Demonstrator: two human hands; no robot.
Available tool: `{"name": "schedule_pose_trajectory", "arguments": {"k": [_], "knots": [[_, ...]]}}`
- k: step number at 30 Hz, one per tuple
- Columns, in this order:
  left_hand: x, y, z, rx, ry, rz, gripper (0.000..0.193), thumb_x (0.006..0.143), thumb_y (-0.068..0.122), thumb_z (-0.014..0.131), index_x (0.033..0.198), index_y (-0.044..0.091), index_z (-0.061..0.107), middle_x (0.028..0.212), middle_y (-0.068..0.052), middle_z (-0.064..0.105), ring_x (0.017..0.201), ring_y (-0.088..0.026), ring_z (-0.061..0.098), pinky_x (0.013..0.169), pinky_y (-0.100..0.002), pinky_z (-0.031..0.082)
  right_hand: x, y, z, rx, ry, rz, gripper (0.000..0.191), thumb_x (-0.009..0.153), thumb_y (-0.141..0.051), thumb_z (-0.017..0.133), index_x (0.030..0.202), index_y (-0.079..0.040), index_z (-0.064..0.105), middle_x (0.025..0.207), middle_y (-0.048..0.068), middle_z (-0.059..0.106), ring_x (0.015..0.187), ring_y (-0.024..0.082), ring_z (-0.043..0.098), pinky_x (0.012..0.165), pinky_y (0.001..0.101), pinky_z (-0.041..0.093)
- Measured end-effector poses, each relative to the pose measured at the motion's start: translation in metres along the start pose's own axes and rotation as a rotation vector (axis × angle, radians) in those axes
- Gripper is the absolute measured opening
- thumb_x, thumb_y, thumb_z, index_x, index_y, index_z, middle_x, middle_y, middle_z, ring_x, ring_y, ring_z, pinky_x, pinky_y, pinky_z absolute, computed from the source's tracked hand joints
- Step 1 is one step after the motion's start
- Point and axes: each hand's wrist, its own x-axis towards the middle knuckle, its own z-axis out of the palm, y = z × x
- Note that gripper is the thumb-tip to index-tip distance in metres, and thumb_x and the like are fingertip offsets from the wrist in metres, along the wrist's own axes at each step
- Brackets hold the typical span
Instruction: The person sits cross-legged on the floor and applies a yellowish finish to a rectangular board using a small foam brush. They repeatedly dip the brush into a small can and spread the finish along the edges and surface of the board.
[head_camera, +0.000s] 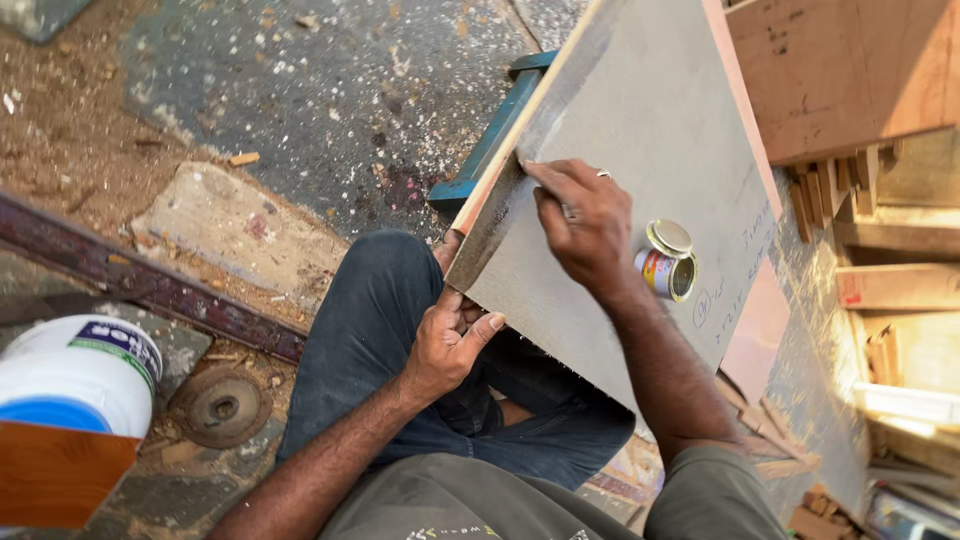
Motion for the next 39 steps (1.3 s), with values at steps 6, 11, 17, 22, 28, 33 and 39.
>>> {"name": "schedule_pose_trajectory", "arguments": {"k": [6, 11, 17, 22, 28, 33, 39], "knots": [[-0.008, -0.001, 0.006, -0.075, 0.016, 0.036, 0.054, 0.102, 0.010, 0.063, 0.149, -0.005, 0.040, 0.120, -0.017, 0.067, 0.111, -0.019, 0.067, 0.096, -0.032, 0.055, -0.003, -0.032, -0.011, 0.037, 0.042, 0.028, 0.028, 0.095, 0.004, 0.063, 0.120, -0.003, 0.072, 0.111, 0.015, 0.073, 0.098, 0.031, 0.071, 0.084, 0.0415, 0.056], [-0.012, 0.000, 0.015, 0.005, 0.088, 0.008, 0.052, 0.100, 0.007, 0.065, 0.146, -0.003, 0.043, 0.117, -0.014, 0.067, 0.107, -0.017, 0.067, 0.094, -0.031, 0.057, -0.102, -0.032, -0.045, 0.138, 0.128, 0.079, 0.025, 0.096, 0.006, 0.064, 0.118, -0.005, 0.069, 0.110, 0.013, 0.072, 0.097, 0.027, 0.070, 0.088, 0.0373, 0.055], [-0.027, -0.013, 0.033, -0.152, 0.079, 0.094, 0.055, 0.101, 0.001, 0.064, 0.148, -0.002, 0.034, 0.126, -0.013, 0.059, 0.116, -0.018, 0.065, 0.101, -0.032, 0.057, -0.212, 0.059, -0.123, 0.032, 0.622, 0.585, 0.013, 0.106, -0.005, 0.072, 0.116, 0.002, 0.067, 0.094, 0.007, 0.068, 0.084, 0.012, 0.060, 0.078, 0.0274, 0.051], [-0.043, -0.031, 0.056, -0.018, 0.235, 0.084, 0.044, 0.102, 0.002, 0.062, 0.141, -0.005, 0.041, 0.125, -0.015, 0.062, 0.106, -0.019, 0.070, 0.095, -0.033, 0.061, -0.261, 0.117, -0.114, -0.190, 0.435, 0.542, 0.015, 0.100, -0.007, 0.077, 0.111, 0.003, 0.074, 0.091, 0.013, 0.073, 0.073, 0.019, 0.064, 0.068, 0.0311, 0.050], [-0.054, -0.053, 0.082, 0.075, 0.249, 0.039, 0.030, 0.104, 0.005, 0.063, 0.129, -0.005, 0.050, 0.113, -0.016, 0.068, 0.101, -0.019, 0.070, 0.089, -0.034, 0.062, -0.282, 0.167, -0.089, 0.059, 0.378, 0.476, 0.014, 0.098, -0.008, 0.076, 0.111, -0.002, 0.078, 0.101, 0.013, 0.078, 0.083, 0.017, 0.073, 0.071, 0.0303, 0.059], [-0.056, -0.070, 0.094, 0.095, 0.281, 0.004, 0.023, 0.105, 0.011, 0.061, 0.122, -0.003, 0.054, 0.106, -0.014, 0.070, 0.096, -0.020, 0.073, 0.085, -0.034, 0.063, -0.296, 0.181, -0.099, 0.368, 0.456, 0.727, 0.016, 0.096, -0.006, 0.074, 0.110, 0.002, 0.076, 0.084, 0.013, 0.074, 0.068, 0.014, 0.065, 0.058, 0.0271, 0.052], [-0.069, -0.067, 0.107, 0.325, 0.274, -0.043, 0.014, 0.106, 0.011, 0.063, 0.110, -0.002, 0.062, 0.089, -0.013, 0.072, 0.081, -0.018, 0.072, 0.075, -0.032, 0.061, -0.323, 0.194, -0.110, 1.012, 0.902, 0.863, 0.015, 0.094, -0.002, 0.068, 0.105, 0.008, 0.069, 0.080, 0.014, 0.073, 0.059, 0.015, 0.067, 0.051, 0.0270, 0.053]]}}
